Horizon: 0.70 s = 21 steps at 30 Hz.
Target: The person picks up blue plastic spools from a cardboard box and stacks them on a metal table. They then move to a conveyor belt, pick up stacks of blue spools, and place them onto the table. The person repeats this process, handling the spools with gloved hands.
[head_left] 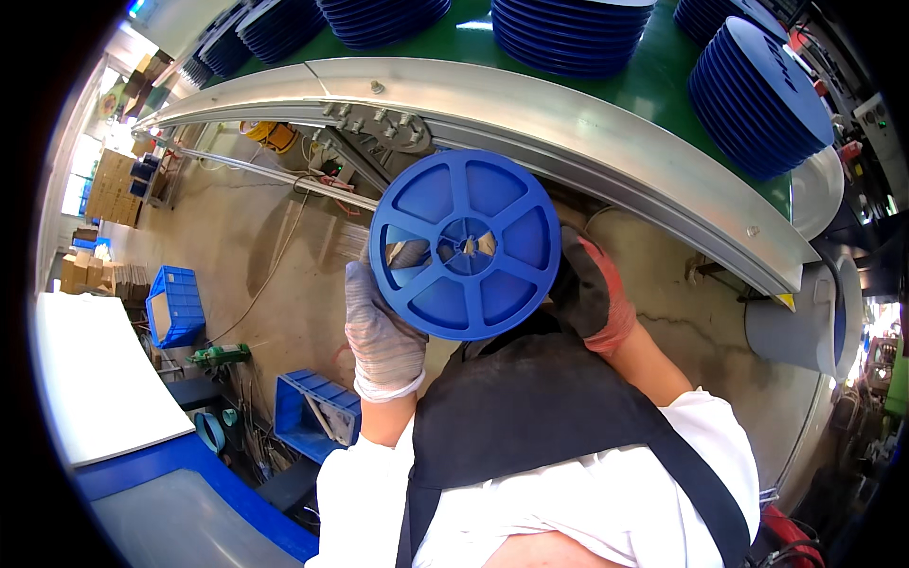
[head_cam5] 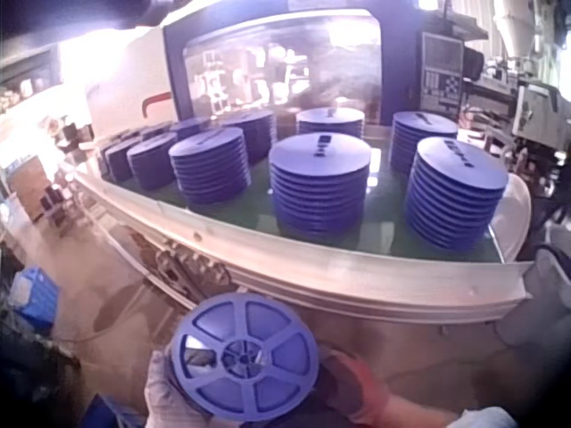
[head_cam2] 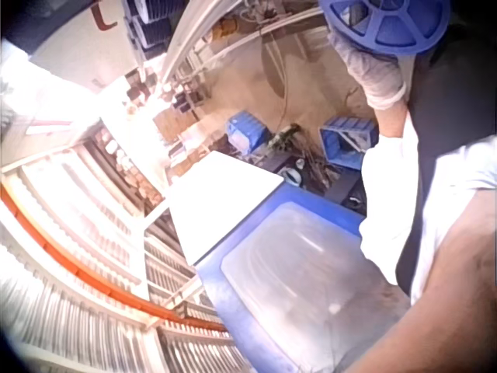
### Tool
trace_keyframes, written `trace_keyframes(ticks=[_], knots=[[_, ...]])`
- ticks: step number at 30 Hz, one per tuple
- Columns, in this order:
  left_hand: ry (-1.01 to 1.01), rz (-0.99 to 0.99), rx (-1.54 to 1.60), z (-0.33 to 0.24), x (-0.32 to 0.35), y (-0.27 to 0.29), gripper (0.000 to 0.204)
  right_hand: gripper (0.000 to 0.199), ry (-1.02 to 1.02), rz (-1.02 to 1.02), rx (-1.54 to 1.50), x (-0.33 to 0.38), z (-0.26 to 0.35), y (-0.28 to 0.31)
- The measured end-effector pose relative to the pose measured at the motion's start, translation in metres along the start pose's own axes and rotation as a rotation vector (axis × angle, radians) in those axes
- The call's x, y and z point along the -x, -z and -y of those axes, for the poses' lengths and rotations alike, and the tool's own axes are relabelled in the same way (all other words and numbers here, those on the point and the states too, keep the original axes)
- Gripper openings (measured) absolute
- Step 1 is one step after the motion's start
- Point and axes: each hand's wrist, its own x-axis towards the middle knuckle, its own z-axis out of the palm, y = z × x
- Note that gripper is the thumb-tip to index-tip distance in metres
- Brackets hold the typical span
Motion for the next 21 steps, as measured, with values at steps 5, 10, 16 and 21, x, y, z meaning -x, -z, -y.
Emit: trace_keyframes(ticks=[5, 10, 16, 21], knots=[[0.025, 0.017, -0.03, 0.006, -0.01, 0.007, 0.057, 0.031, -0.082, -0.093, -0.269, 0.003, 0.003, -0.003], [0.084, -0.006, 0.008, 0.005, -0.008, 0.025, 0.052, 0.03, 0.164, -0.109, 0.132, -0.003, -0.002, 0.002], [0.091, 0.134, 0.054, 0.008, -0.012, 0.025, 0.052, 0.027, -0.168, -0.256, -0.381, 0.005, -0.017, -0.01], [0.091, 0.027, 0.086, 0.009, -0.011, 0.023, 0.05, 0.028, -0.072, -0.212, -0.191, 0.007, -0.009, -0.007]])
